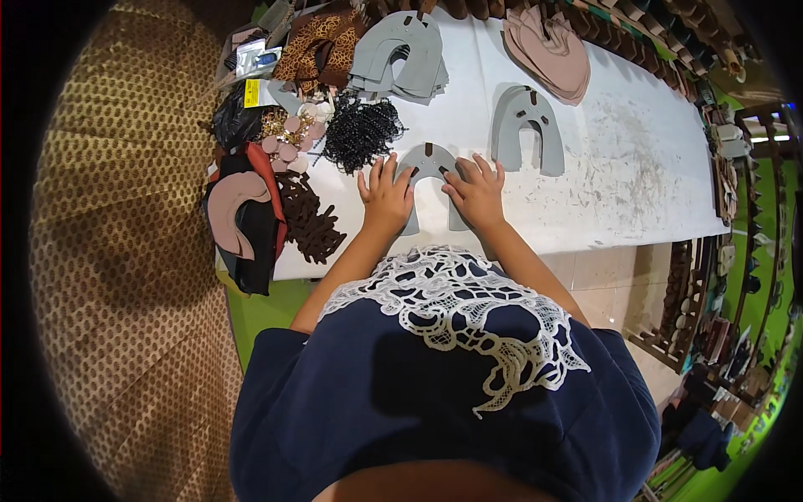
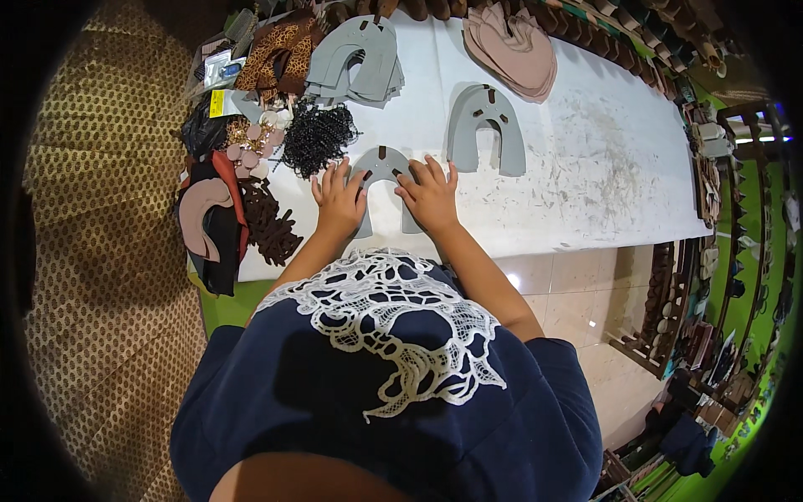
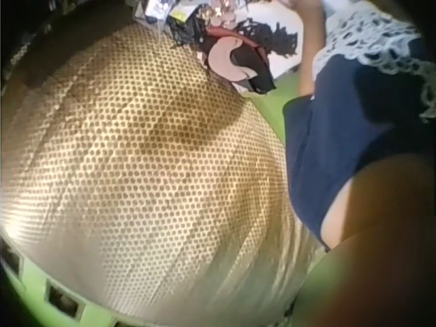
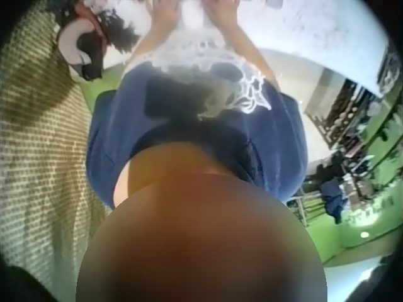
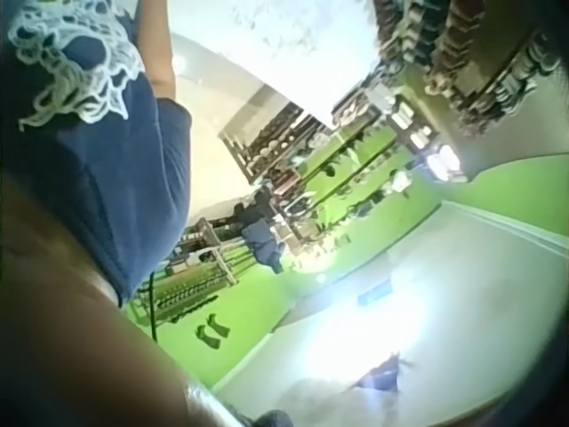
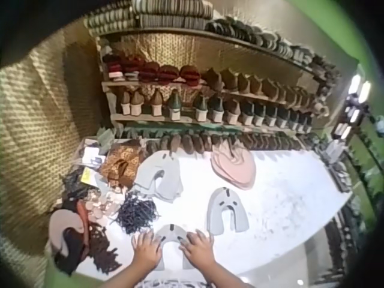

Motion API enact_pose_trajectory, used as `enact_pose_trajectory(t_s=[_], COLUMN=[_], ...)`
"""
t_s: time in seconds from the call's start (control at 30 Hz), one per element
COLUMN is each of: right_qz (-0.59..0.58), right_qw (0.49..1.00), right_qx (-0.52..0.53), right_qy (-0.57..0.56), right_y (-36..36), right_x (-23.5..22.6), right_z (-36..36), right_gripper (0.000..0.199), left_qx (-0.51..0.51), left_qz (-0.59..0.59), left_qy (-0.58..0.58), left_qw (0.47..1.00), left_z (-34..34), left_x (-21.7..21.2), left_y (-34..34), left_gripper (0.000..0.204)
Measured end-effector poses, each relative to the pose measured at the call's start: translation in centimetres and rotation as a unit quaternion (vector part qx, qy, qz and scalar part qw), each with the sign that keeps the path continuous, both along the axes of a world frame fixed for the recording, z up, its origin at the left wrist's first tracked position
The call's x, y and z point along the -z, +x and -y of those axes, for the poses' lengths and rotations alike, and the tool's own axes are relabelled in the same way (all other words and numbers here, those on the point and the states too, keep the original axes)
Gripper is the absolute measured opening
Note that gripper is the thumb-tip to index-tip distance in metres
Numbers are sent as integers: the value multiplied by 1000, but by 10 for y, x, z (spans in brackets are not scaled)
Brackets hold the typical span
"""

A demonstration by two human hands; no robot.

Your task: Manually aligning and assembling components of shoe uppers on a manufacturing workbench.

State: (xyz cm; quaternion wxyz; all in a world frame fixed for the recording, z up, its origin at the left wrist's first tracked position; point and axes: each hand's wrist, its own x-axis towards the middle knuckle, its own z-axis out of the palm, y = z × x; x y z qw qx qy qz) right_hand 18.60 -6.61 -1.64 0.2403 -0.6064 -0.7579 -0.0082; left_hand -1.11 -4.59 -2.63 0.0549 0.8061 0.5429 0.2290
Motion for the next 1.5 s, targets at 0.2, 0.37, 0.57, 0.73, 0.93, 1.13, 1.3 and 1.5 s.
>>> enact_pose_trajectory(t_s=[0.2,0.37,0.57,0.73,0.93,1.13,1.3,1.5], right_qz=[30,36,31,24,29,42,35,26], right_qw=[999,999,999,999,998,998,999,999], right_qx=[-5,-10,-8,-11,-13,-13,-20,0], right_qy=[-16,-17,-23,-38,-51,-49,-34,-32], right_y=[1,2,2,4,-1,-1,1,0], right_x=[-1,-1,1,3,-4,-2,0,-2], right_z=[5,5,5,4,2,1,3,3], right_gripper=[33,36,36,38,44,43,42,41], left_qx=[5,2,-1,-11,14,6,1,-5], left_qz=[-12,-15,-15,-9,-36,-55,-60,-56], left_qy=[11,11,9,-10,-1,20,9,0], left_qw=[1000,1000,1000,1000,999,998,998,998], left_z=[1,1,1,1,2,1,4,8], left_x=[4,5,4,3,-1,2,-1,-4], left_y=[0,1,1,1,1,0,1,-5], left_gripper=[36,37,38,40,38,37,37,38])
